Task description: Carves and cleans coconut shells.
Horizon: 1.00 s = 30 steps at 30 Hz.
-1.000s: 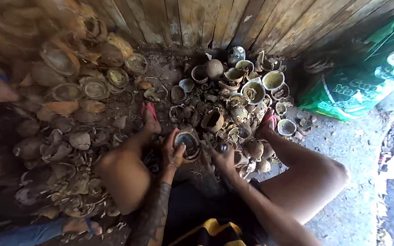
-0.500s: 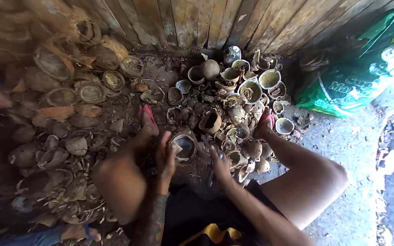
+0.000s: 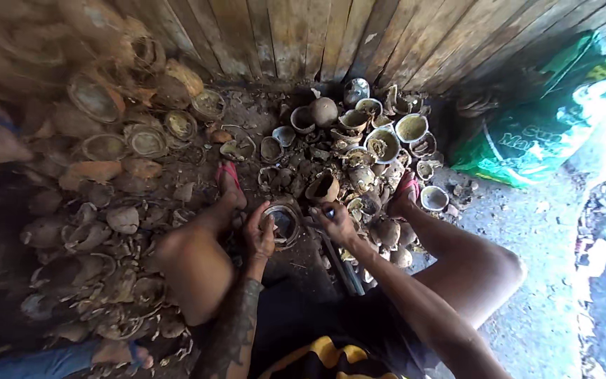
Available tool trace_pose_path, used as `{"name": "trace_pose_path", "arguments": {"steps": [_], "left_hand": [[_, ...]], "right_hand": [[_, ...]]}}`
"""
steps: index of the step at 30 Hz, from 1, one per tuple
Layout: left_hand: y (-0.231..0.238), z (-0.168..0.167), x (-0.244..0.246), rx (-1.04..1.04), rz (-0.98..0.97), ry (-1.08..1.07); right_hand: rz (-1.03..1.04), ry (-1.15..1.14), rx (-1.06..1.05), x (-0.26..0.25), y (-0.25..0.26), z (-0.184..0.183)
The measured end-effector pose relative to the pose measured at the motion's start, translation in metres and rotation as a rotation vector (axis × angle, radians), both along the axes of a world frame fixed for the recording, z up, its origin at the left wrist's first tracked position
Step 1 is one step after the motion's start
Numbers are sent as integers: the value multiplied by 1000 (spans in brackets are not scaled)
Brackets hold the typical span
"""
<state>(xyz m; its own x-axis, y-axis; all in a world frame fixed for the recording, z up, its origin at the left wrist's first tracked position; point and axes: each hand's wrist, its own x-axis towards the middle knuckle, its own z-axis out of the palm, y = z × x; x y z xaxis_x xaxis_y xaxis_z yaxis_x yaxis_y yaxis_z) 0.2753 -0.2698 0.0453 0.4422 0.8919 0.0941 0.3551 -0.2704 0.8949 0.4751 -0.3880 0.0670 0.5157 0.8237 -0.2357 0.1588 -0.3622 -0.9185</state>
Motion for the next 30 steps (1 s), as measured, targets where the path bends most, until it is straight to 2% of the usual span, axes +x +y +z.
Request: {"name": "trace_pose_path", "arguments": {"steps": [1, 3, 5, 6, 10, 12, 15, 19, 21, 22, 24, 26, 28, 30], "left_hand": [[2, 4, 0, -27, -24, 8], [11, 13, 2, -112, -86, 54], [21, 18, 7, -169, -144, 79], [27, 16, 9, -189, -152, 57], [24, 6, 4, -165, -152, -13], [30, 5, 9, -107, -135, -36], [26, 4, 8, -76, -96, -9], [25, 6, 7, -123, -87, 29], [26, 4, 4, -135, -122, 52], [30, 4, 4, -135, -144, 52], [36, 4, 0, -158, -217, 80], [41, 5, -1, -191, -273, 122], [44, 9, 2, -130, -249, 137], [35, 15, 5, -36, -83, 54]], "right_hand": [[-132, 74, 16, -19, -11, -1], [-475, 378, -52, -58, -24, 8], [-659, 547, -129, -68, -19, 18], [-629, 497, -136, -58, -11, 14], [-177, 201, -124, 18, 17, -35], [-12, 106, -100, 45, 42, -36], [71, -32, -16, 39, 38, -28], [121, -182, 227, 3, 7, -17], [14, -89, 270, -11, -4, -22], [-66, 31, 258, -18, -4, -21], [-312, 341, 116, -37, -9, -4], [-527, 548, -57, -51, -17, 19], [-648, 607, -124, -65, -20, 32], [-738, 576, -105, -83, -21, 39]]}}
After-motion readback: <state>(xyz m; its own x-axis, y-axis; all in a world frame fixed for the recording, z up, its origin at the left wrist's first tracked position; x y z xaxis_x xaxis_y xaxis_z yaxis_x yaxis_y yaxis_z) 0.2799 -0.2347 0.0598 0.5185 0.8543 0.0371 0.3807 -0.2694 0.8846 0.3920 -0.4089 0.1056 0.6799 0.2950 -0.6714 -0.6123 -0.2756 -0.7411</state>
